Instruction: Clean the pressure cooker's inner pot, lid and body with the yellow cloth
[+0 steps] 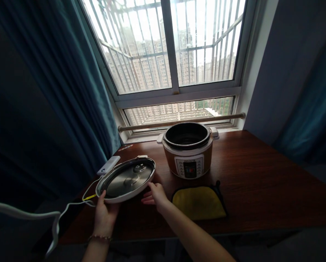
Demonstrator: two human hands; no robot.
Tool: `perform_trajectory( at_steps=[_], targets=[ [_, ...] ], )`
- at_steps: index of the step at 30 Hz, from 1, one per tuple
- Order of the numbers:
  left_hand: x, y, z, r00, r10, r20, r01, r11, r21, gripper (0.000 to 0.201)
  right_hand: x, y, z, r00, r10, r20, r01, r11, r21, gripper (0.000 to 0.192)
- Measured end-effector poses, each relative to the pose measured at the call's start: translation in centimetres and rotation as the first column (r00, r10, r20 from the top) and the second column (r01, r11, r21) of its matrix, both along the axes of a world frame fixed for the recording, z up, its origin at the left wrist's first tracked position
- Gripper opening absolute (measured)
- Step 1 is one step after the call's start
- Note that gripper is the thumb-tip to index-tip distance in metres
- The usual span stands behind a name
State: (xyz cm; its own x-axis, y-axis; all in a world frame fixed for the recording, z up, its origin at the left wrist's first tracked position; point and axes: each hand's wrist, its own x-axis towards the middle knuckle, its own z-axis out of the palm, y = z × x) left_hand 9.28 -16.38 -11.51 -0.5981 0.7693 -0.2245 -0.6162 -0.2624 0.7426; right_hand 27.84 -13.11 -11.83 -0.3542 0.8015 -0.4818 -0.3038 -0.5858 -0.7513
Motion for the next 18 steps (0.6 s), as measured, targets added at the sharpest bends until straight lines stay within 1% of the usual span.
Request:
perform_trajectory(
  at_steps=[2,5,6,7,8,9,10,11,12,13,14,15,16,17,18],
  targets=[
    [-0.3,0.0,-0.2,1.000,-0.007,-0.023,0.007,1.000,-0.014,0.029,0.5,-0.3,-0.1,0.999,0.024,0.026,-0.024,0.999,0.030,0.029],
    [-0.5,-0.1,-0.3,0.998,-0.013,-0.061,0.010,0.999,-0.042,0.029,1.7,-1.2,-0.5,0.988,0.063,0.143,-0.079,0.991,0.109,0.024],
    [-0.6,-0.2,-0.3,0.997,-0.018,-0.073,0.014,0.999,-0.044,0.030,2.4,-1.8,-0.7,0.975,0.055,0.216,-0.091,0.983,0.160,0.022],
    [-0.6,-0.3,-0.4,0.996,-0.020,-0.085,0.017,0.999,-0.042,0.030,3.3,-2.4,-0.9,0.952,0.024,0.304,-0.103,0.964,0.245,0.020],
    [-0.6,-0.4,-0.4,0.995,-0.024,-0.096,0.020,0.999,-0.039,0.030,4.3,-3.1,-1.2,0.917,-0.028,0.397,-0.126,0.926,0.357,0.019],
    [-0.6,-0.5,-0.4,0.994,-0.027,-0.102,0.023,0.999,-0.040,0.029,5.5,-3.8,-1.5,0.866,-0.106,0.489,-0.173,0.853,0.492,0.018],
    [-0.6,-0.7,-0.4,0.994,-0.034,-0.106,0.030,0.999,-0.042,0.029,6.9,-4.5,-1.8,0.803,-0.190,0.565,-0.249,0.755,0.606,0.019],
    [-0.7,-0.9,-0.4,0.993,-0.043,-0.107,0.038,0.998,-0.044,0.029,8.4,-5.2,-2.2,0.734,-0.262,0.626,-0.335,0.662,0.671,0.022],
    [-0.8,-1.1,-0.3,0.993,-0.052,-0.107,0.047,0.998,-0.047,0.028,9.9,-5.8,-2.6,0.661,-0.322,0.678,-0.413,0.599,0.686,0.026],
    [-0.8,-1.3,-0.2,0.992,-0.065,-0.104,0.060,0.997,-0.050,0.028,11.5,-6.4,-2.9,0.585,-0.364,0.725,-0.478,0.567,0.671,0.032],
    [-0.8,-1.5,-0.1,0.992,-0.078,-0.100,0.073,0.996,-0.054,0.027,12.9,-6.8,-3.3,0.510,-0.386,0.769,-0.527,0.566,0.634,0.039],
    [-0.7,-1.8,-0.2,0.992,-0.086,-0.095,0.081,0.995,-0.062,0.026,14.3,-7.2,-3.7,0.449,-0.389,0.805,-0.559,0.581,0.592,0.046],
    [-0.5,-2.2,-0.3,0.992,-0.089,-0.088,0.082,0.994,-0.076,0.025,15.5,-7.5,-4.1,0.412,-0.380,0.828,-0.576,0.596,0.559,0.049],
    [-0.1,-2.6,-0.6,0.993,-0.083,-0.078,0.076,0.992,-0.097,0.024,16.6,-7.8,-4.5,0.403,-0.370,0.837,-0.581,0.604,0.546,0.048],
    [0.6,-3.1,-1.1,0.995,-0.074,-0.068,0.065,0.990,-0.122,0.024,17.4,-7.9,-4.9,0.423,-0.369,0.827,-0.566,0.606,0.560,0.042]
  ],
)
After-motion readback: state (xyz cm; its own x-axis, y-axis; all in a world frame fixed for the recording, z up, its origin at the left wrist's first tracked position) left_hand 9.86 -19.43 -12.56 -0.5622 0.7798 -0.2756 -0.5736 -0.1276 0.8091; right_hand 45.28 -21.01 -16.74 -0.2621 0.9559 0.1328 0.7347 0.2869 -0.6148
